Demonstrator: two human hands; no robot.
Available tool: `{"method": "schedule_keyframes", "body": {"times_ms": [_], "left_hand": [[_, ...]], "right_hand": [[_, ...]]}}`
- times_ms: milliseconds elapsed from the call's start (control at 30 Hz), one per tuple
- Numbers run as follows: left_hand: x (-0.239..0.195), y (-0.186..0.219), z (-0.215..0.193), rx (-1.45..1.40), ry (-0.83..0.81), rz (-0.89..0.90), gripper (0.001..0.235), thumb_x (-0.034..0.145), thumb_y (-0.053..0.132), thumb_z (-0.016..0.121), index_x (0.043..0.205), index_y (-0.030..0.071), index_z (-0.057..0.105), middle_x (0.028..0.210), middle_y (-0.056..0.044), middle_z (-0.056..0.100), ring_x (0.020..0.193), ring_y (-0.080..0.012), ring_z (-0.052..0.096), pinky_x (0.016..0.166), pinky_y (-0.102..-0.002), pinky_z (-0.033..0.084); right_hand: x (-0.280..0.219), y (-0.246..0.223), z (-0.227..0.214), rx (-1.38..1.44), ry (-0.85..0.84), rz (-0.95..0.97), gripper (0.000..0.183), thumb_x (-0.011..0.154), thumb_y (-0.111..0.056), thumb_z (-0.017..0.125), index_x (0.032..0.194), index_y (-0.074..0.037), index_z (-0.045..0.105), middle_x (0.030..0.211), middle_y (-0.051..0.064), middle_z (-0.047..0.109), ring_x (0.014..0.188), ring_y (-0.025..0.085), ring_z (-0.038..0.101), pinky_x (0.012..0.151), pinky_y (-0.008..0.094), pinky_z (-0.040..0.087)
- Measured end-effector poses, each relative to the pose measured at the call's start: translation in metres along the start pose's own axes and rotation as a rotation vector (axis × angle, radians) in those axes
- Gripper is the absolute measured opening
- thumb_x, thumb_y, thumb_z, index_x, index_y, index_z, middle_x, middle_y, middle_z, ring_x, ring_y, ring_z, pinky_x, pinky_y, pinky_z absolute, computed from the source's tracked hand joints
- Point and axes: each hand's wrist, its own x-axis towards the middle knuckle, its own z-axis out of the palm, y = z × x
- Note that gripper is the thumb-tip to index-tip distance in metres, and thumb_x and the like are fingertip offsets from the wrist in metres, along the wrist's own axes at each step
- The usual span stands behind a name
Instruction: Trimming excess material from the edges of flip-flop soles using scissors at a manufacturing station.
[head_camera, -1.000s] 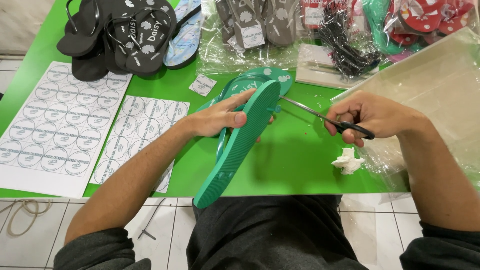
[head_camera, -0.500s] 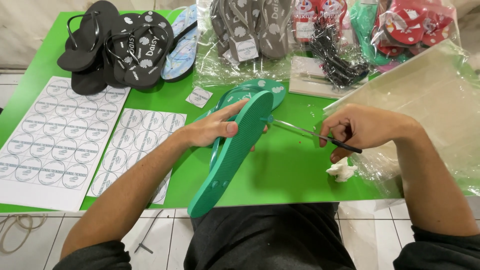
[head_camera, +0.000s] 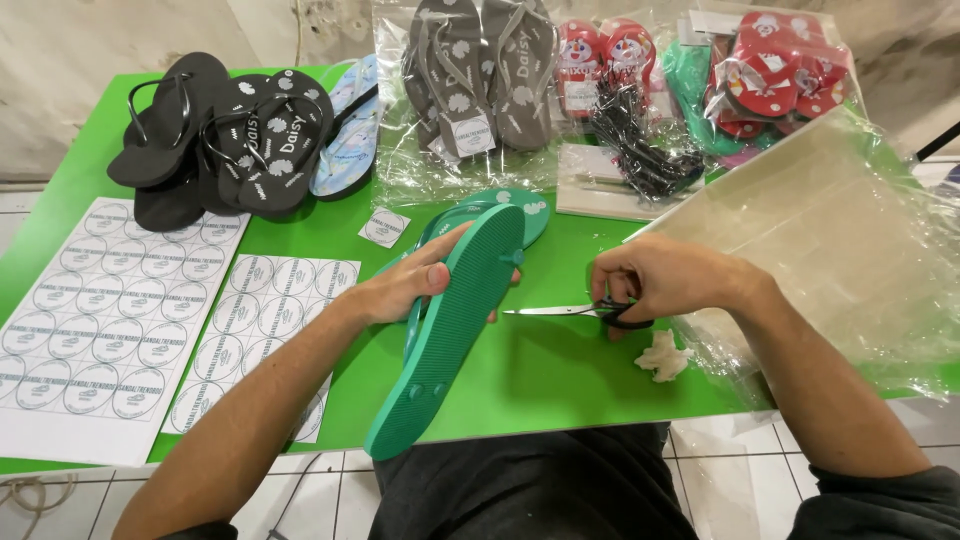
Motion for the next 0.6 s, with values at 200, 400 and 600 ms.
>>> {"method": "schedule_keyframes", "body": {"times_ms": [200,400,600], "left_hand": [[0.001,0.005,0.005,-0.021,-0.006,0.011,0.104,0.08,0.083,0.06,0.151,0.009,0.041,0.106,-0.021,0.076,0.097,-0.0264,0.077,0.074,-0.036,0.068],[0.001,0.001,0.004,-0.041,0.011,0.009,0.11,0.077,0.084,0.064,0.153,0.009,0.04,0.109,-0.021,0.075,0.099,-0.0271,0.077,0.077,-0.036,0.068],[-0.001,0.007,0.009,-0.049,0.031,0.018,0.109,0.077,0.085,0.064,0.152,0.01,0.041,0.114,-0.019,0.075,0.103,-0.0256,0.075,0.08,-0.036,0.067]], "right_hand": [[0.002,-0.005,0.006,-0.074,0.087,-0.068,0.031,0.061,-0.018,0.093,0.087,-0.019,0.076,0.068,-0.006,0.078,0.063,0.013,0.07,0.061,0.03,0.058],[0.003,-0.009,0.007,-0.025,0.134,-0.152,0.026,0.061,-0.015,0.093,0.083,-0.017,0.079,0.075,-0.001,0.077,0.062,0.016,0.073,0.058,0.033,0.06],[0.001,-0.018,0.005,0.018,0.123,-0.174,0.023,0.067,-0.016,0.092,0.084,-0.012,0.078,0.08,0.001,0.078,0.058,0.014,0.071,0.056,0.031,0.059]]}}
